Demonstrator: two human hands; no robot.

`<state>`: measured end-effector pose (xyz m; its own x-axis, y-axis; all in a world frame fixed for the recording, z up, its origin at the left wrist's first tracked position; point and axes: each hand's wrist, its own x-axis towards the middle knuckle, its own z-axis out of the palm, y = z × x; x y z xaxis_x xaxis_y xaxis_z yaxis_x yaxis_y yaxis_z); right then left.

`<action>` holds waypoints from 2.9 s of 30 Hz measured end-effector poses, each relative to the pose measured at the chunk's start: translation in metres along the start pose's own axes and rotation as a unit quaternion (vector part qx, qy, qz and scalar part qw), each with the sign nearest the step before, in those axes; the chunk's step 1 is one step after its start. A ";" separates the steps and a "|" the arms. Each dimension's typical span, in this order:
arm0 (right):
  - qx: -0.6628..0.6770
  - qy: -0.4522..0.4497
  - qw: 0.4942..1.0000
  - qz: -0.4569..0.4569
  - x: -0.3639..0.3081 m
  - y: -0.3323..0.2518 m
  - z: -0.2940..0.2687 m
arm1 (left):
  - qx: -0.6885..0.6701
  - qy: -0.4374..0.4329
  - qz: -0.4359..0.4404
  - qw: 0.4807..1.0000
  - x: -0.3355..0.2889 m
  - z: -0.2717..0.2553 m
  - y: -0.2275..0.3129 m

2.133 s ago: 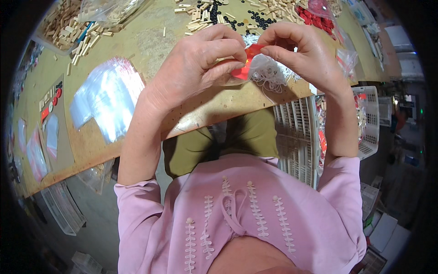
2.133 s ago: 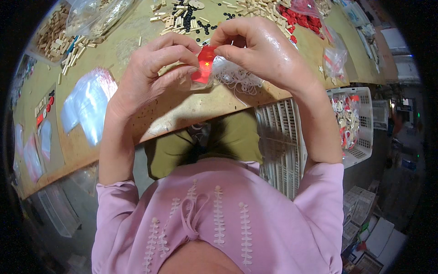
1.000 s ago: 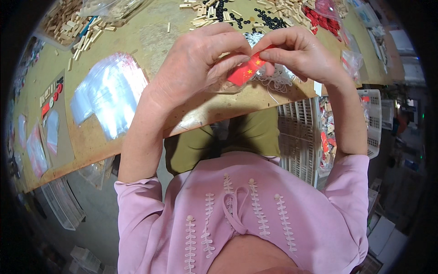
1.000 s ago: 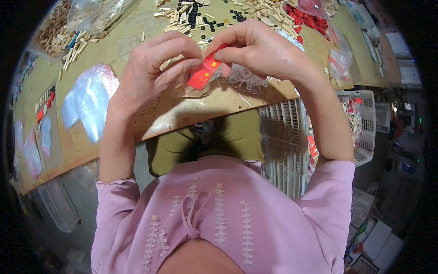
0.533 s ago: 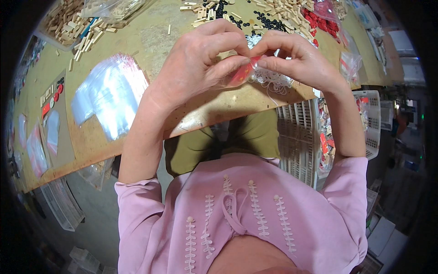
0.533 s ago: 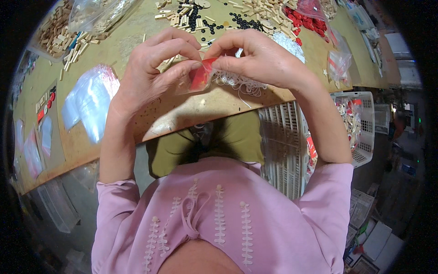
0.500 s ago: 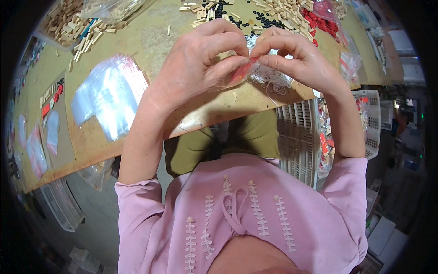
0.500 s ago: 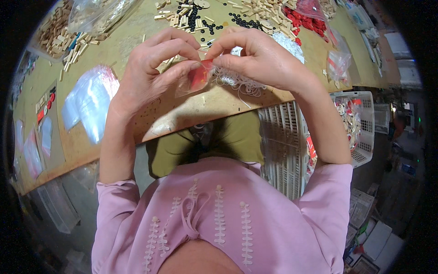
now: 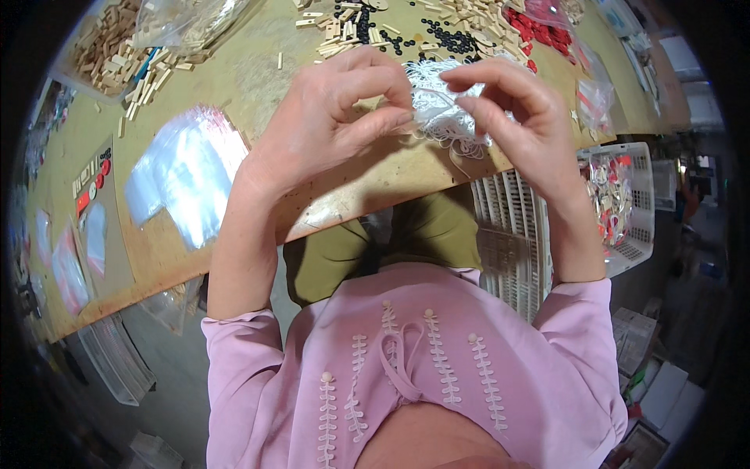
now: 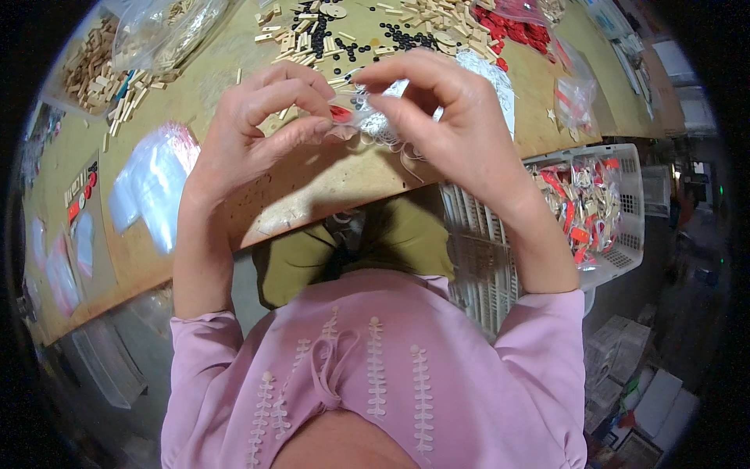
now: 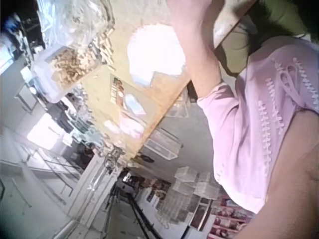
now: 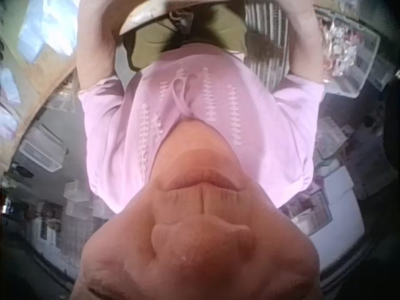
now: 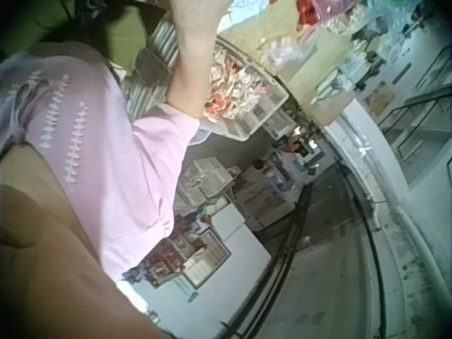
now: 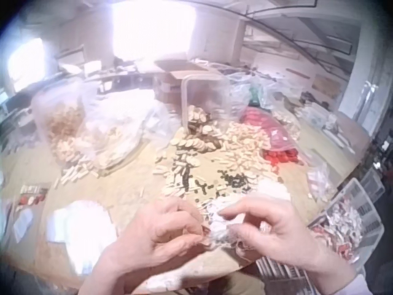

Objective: The person assembles small craft kits by picking wooden pieces, black beads, and white strings from a table, placing them into clear plastic bags, and adding a red flag sticker. The person repeats this process multiple times, organizing the components into separate bags.

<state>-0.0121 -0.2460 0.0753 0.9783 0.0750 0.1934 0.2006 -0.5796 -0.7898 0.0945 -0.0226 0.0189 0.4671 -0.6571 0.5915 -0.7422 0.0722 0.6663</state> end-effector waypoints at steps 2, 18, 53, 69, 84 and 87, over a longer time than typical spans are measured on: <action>0.064 -0.046 0.995 0.053 -0.011 -0.015 0.010 | -0.013 -0.021 0.012 1.000 0.000 0.001 0.001; -0.040 -0.033 0.995 -0.083 -0.072 0.011 0.000 | -0.027 -0.077 -0.161 0.984 0.010 0.026 -0.002; -0.004 0.062 0.992 -0.114 -0.077 0.013 0.014 | 0.068 -0.030 -0.367 0.927 -0.050 0.011 0.012; -0.008 0.014 0.984 -0.178 -0.041 0.007 0.055 | -0.012 0.189 -0.136 0.972 -0.037 0.004 0.066; -0.039 -0.024 0.978 -0.204 -0.048 0.001 0.068 | 0.274 -0.112 -0.018 0.955 -0.044 -0.002 0.062; -0.014 -0.015 0.982 -0.189 -0.048 0.005 0.065 | 0.178 -0.049 -0.068 0.980 -0.048 -0.012 0.064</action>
<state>-0.0543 -0.2001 0.0246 0.8349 0.3127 0.4530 0.5492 -0.5282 -0.6476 0.0305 0.0224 0.0383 0.5376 -0.7131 0.4500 -0.8051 -0.2756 0.5252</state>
